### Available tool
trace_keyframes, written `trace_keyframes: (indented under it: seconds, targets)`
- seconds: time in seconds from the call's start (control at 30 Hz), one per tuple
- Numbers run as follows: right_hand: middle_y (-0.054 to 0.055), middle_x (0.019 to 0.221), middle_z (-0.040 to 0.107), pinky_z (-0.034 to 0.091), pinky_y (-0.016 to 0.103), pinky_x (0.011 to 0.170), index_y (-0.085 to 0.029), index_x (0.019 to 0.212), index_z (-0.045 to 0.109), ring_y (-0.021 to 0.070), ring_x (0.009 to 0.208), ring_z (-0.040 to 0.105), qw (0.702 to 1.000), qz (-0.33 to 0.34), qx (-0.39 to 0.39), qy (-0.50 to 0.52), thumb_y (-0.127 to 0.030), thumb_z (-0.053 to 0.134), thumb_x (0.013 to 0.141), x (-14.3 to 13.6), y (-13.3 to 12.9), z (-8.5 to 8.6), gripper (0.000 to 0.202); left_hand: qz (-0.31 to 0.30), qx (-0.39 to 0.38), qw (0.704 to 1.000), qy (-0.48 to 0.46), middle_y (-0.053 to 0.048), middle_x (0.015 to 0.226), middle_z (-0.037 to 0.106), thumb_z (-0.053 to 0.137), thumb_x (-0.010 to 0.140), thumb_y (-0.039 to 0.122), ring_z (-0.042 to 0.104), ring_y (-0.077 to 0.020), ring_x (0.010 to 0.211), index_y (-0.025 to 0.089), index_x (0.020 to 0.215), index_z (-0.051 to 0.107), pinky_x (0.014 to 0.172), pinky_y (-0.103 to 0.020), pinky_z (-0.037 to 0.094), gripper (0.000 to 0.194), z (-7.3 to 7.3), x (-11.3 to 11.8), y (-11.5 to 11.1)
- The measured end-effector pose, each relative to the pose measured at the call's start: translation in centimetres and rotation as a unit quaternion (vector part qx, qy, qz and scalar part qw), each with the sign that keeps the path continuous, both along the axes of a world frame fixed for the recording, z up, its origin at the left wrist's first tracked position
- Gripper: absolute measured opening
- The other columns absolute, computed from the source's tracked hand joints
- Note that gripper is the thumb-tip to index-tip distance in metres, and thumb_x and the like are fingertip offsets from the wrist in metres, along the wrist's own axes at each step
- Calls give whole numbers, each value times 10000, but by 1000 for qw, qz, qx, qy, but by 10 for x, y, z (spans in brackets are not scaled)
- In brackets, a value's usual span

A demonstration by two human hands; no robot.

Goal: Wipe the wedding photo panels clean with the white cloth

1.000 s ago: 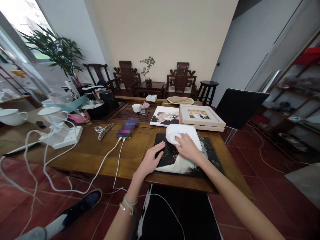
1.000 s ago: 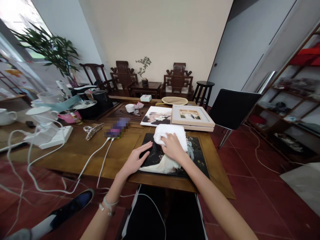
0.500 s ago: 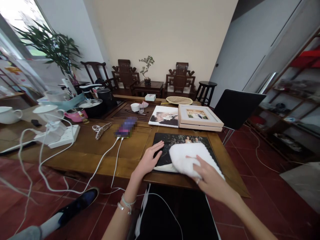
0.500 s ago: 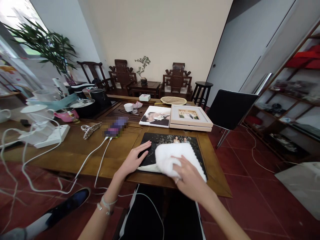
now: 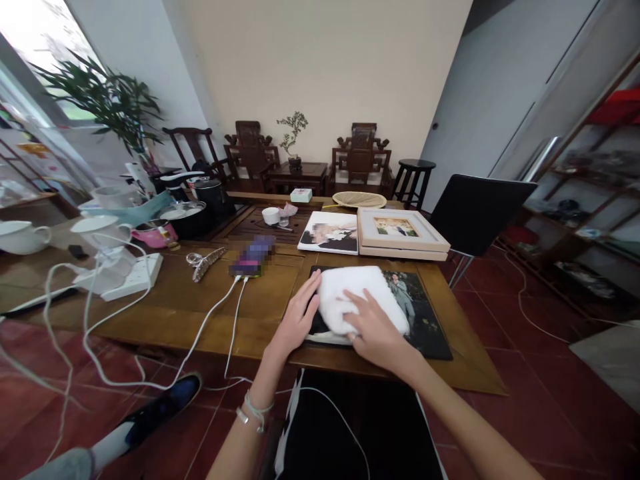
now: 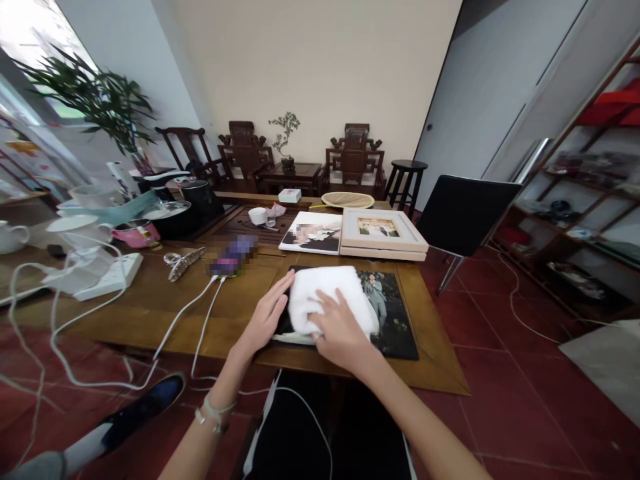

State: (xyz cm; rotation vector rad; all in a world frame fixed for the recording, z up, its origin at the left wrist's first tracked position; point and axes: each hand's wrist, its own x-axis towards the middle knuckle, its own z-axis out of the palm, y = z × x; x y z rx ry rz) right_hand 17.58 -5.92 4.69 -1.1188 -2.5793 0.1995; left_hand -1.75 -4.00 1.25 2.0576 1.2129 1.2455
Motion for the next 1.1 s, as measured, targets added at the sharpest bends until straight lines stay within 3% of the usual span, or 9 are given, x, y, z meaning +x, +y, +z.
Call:
trace_keyframes:
  seconds: [0.1,0.2,0.3,0.43,0.53,0.67,0.83,0.97,1.1]
  targets:
    - [77,1196,558,86,440,1092,-195,839,622,205,1284,290,995,85,-52,13,-72,484,647,2,-25,11,267,0,-4,1000,-4,-33,1439,300,274,926,331,256,-168,1328,210,1358,316,1109,-361,194,450,-1,-1,0]
    - [62,1208,550,152,406,1088,-202,811,617,209,1265,325,988,107,-108,8,-77,482,650,23,-42,23,244,-7,-27,1000,3,-36,1433,312,231,932,339,265,-166,1325,207,1360,315,1106,-359,203,455,-4,0,1]
    - [64,1212,544,275,402,1027,-208,861,616,240,1245,351,990,44,-136,-5,-119,455,732,54,-42,27,225,-20,-40,998,33,-37,1406,362,285,922,342,285,-169,1317,213,1343,349,1099,-365,221,445,-6,0,3]
    - [80,1127,582,357,415,925,-219,954,612,276,1164,428,990,-90,-109,10,-239,417,832,81,-13,16,230,-27,-37,996,77,-40,1378,407,381,891,325,321,-182,1300,227,1309,404,1079,-390,261,430,-8,0,6]
    - [64,1085,604,371,391,879,-224,972,612,261,1047,505,989,-121,-65,61,-252,411,848,69,17,9,238,-25,-37,996,83,-38,1367,424,387,886,299,334,-184,1293,234,1279,445,1071,-400,273,403,-8,1,7]
    - [61,1057,626,373,338,836,-221,993,611,238,968,531,987,-87,-33,132,-232,422,855,16,55,8,235,-21,-24,997,77,-51,1343,455,401,877,280,376,-187,1269,222,1248,484,1067,-401,281,385,-9,1,8]
    - [35,942,663,386,274,763,-216,936,631,204,862,567,989,-21,-52,136,-290,474,849,-38,82,10,194,2,-19,997,79,-68,1275,522,438,857,271,466,-208,1191,208,1155,565,1024,-408,342,330,-13,0,9]
    - [47,908,664,379,277,748,-199,902,636,195,813,564,990,-10,-52,133,-261,457,854,-34,83,10,195,-3,-18,997,74,-69,1268,526,441,856,261,471,-202,1185,207,1171,550,1027,-403,341,338,-13,0,10]
    - [51,889,655,374,291,754,-193,872,626,196,801,552,989,-37,-42,135,-262,426,862,12,73,7,212,-21,-19,998,63,-58,1308,492,423,865,260,427,-190,1229,216,1200,525,1052,-403,310,352,-11,0,9]
